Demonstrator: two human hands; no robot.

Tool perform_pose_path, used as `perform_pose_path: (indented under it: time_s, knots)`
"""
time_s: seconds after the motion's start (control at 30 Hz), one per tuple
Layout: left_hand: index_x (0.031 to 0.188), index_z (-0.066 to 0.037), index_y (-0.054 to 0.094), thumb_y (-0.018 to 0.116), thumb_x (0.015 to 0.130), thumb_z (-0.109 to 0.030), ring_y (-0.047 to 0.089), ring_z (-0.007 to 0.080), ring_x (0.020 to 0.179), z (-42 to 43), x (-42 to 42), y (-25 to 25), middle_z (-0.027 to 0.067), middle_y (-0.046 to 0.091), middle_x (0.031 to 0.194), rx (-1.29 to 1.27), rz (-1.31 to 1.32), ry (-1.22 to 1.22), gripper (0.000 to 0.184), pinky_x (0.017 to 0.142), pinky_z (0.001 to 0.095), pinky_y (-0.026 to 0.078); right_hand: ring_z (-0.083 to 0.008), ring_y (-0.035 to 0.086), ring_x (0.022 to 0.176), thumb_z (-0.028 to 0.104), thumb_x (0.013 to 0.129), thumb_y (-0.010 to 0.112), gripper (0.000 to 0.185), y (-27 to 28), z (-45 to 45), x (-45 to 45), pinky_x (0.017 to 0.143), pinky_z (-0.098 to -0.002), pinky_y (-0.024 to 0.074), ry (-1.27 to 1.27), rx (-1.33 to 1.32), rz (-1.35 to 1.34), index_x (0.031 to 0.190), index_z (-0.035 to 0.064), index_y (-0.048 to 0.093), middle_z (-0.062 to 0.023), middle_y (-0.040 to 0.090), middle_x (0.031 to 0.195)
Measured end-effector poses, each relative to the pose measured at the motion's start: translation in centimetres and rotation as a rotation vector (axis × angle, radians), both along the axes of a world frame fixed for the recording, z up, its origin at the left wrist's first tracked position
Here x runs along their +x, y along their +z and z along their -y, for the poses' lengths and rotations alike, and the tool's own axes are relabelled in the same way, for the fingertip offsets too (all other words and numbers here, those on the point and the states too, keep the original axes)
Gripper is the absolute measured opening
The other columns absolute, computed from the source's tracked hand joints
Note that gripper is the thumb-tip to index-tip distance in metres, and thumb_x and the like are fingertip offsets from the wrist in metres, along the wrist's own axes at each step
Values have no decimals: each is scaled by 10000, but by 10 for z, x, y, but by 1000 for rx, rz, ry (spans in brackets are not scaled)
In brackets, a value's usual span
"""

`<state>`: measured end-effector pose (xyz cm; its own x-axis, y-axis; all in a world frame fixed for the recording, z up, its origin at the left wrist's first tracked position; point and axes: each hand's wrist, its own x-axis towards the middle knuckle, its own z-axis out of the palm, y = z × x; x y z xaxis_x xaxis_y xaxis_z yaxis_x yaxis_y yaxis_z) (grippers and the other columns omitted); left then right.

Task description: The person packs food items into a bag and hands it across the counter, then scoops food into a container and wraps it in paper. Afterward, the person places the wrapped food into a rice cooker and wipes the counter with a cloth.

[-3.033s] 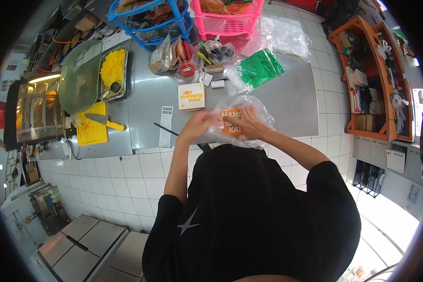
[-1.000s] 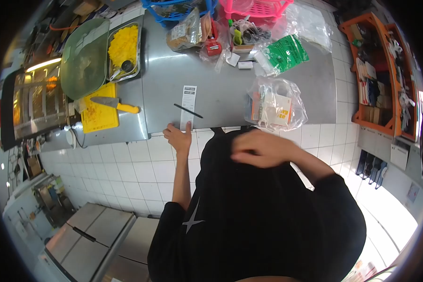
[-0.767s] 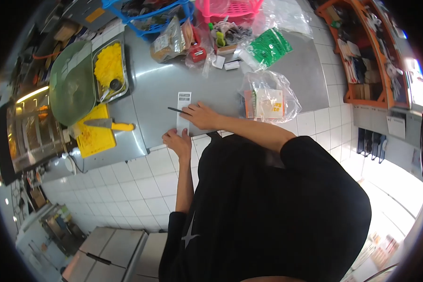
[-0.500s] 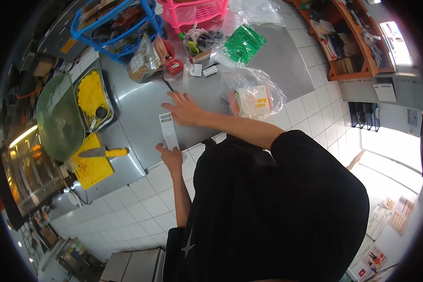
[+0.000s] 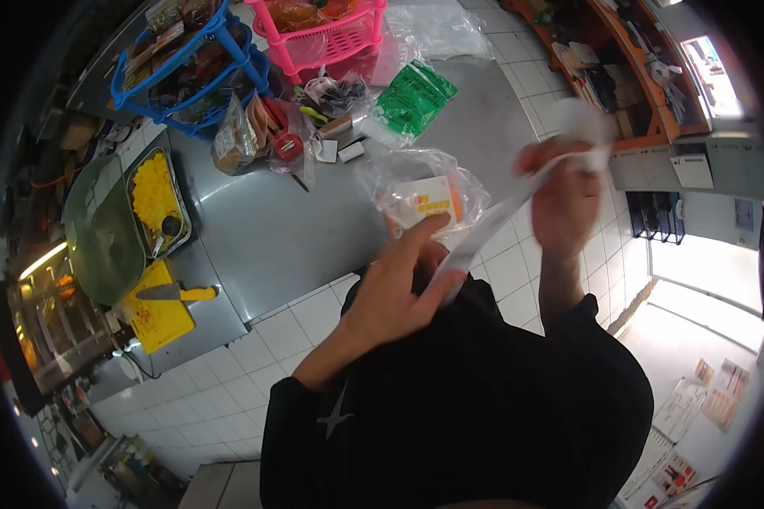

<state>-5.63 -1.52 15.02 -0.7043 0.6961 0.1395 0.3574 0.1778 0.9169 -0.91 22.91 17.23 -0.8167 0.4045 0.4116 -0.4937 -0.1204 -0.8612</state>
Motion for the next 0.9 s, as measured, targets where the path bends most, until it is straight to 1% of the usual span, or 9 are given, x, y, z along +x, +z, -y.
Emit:
perform_pose_path:
  time_s: [0.1, 0.23, 0.3, 0.43, 0.57, 0.63, 0.67, 0.8, 0.9]
  knots:
    - [1425, -28, 335, 740, 836, -90, 619, 275, 940, -49, -22, -28, 193, 620, 1074, -398, -772, 643, 717, 889, 376, 479, -290, 631, 948, 95, 1025, 472, 184, 13, -41, -20, 795, -414, 523, 166, -115, -396, 1134, 35, 608, -120, 659, 1028]
    - [1377, -10, 366, 721, 848, -71, 607, 199, 899, -48, -35, -73, 151, 583, 1050, -301, 45, 664, 639, 757, 348, 503, -230, 631, 929, 153, 951, 584, 187, -64, -30, -54, 825, -328, 498, 690, 244, 405, 1062, 13, 639, -117, 668, 1069]
    - [1359, -10, 375, 682, 868, -37, 600, 167, 816, -27, -31, -81, 117, 580, 1018, -114, 270, 601, 579, 702, 323, 504, -262, 642, 1023, 270, 912, 611, 362, -149, -21, -94, 903, -355, 495, 1149, 915, 680, 1188, 39, 644, -152, 671, 1106]
    - [1337, -12, 379, 640, 900, -10, 575, 114, 683, -13, -10, -47, 67, 577, 975, 135, 587, 680, 510, 624, 261, 495, -323, 642, 1071, 314, 846, 679, 431, -191, -20, -89, 917, -411, 499, 1133, 973, 843, 1156, 20, 629, -182, 675, 1120]
    - [1234, -13, 500, 608, 875, 33, 602, 262, 803, -80, 16, -9, 110, 577, 960, -561, -689, 943, 378, 765, 371, 505, -356, 638, 1081, 355, 780, 774, 543, -209, -28, -102, 905, -437, 500, 1068, 1007, 735, 1138, -3, 577, -231, 671, 1091]
    - [1086, 24, 546, 577, 875, 52, 584, 361, 1007, -111, 36, -22, 201, 580, 1069, -170, -275, 674, 216, 871, 428, 467, -355, 643, 1072, 370, 751, 794, 602, -208, -23, -110, 900, -438, 503, 1038, 1032, 717, 1158, -16, 578, -245, 666, 1102]
    - [1100, 33, 529, 552, 889, 63, 568, 406, 1085, -128, 38, -28, 246, 569, 1157, -280, 117, 543, 214, 920, 480, 456, -358, 645, 1070, 377, 739, 796, 623, -205, -20, -111, 902, -438, 503, 1041, 1042, 733, 1163, -29, 588, -251, 663, 1115]
    - [1342, 34, 453, 505, 973, -98, 424, 463, 1314, -134, 49, -141, 238, 419, 1439, -715, -106, 509, 395, 1082, 541, 378, -387, 661, 1008, 402, 741, 793, 640, -199, -67, -92, 873, -452, 511, 1048, 884, 695, 1147, -45, 581, -254, 675, 1046]
    - [1453, 11, 390, 461, 1009, -226, 298, 488, 1409, -133, 66, -156, 181, 312, 1561, -852, -79, 452, 508, 1143, 601, 277, -375, 668, 959, 428, 803, 747, 581, -171, -106, -71, 842, -452, 508, 1131, 1011, 849, 1147, -2, 561, -224, 684, 957]
